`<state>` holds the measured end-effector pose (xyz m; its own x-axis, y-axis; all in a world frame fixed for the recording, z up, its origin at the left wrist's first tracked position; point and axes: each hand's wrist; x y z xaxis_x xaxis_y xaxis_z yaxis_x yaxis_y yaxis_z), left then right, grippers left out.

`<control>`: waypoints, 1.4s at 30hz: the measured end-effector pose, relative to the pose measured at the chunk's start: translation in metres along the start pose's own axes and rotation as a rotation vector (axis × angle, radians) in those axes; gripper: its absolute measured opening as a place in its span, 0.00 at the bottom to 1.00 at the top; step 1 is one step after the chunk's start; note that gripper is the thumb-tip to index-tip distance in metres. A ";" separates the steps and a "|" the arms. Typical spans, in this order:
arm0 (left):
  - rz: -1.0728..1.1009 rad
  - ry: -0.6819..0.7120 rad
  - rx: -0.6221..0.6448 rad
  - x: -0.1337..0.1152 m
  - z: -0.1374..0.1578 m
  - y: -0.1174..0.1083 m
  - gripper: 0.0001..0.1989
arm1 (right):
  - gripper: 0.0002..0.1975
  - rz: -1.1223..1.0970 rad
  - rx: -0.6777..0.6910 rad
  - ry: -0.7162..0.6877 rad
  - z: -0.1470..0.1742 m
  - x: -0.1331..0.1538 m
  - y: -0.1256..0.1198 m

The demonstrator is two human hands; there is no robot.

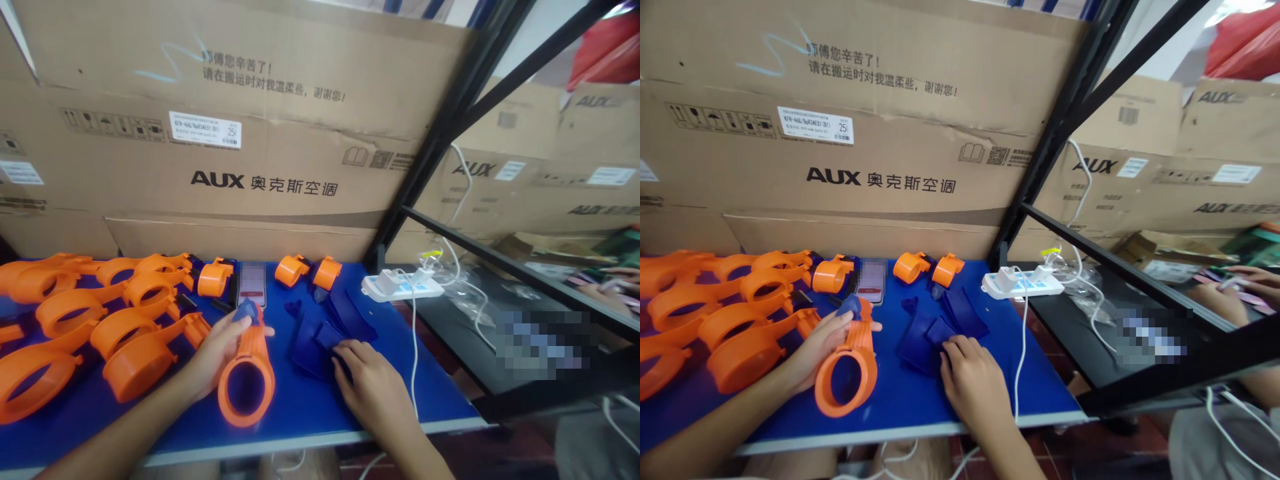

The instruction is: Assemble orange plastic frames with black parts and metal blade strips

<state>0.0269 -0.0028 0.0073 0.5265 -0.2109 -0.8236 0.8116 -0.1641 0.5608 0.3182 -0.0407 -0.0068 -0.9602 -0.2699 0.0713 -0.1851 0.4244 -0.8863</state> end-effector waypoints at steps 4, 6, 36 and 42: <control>0.009 0.008 -0.012 -0.001 0.000 -0.002 0.21 | 0.09 -0.008 -0.044 0.024 -0.005 0.010 -0.001; 0.022 0.005 -0.012 -0.002 0.001 -0.001 0.20 | 0.06 -0.075 -0.092 0.038 -0.011 0.012 -0.006; 0.097 0.221 -0.064 -0.006 0.001 0.001 0.22 | 0.24 -0.897 0.061 -0.044 -0.090 0.092 -0.015; 0.051 0.265 -0.093 -0.003 -0.001 -0.001 0.25 | 0.19 -0.866 0.199 -0.122 -0.092 0.092 -0.015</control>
<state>0.0247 -0.0012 0.0088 0.6048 0.0444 -0.7952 0.7959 -0.0682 0.6015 0.2134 0.0072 0.0551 -0.4695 -0.5210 0.7129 -0.7840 -0.1255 -0.6080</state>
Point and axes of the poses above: each hand's wrist, its own z-axis away from the middle knuckle, its own y-axis out of the palm, x = y × z, and after that the axes turned 6 degrees about y, right-handed
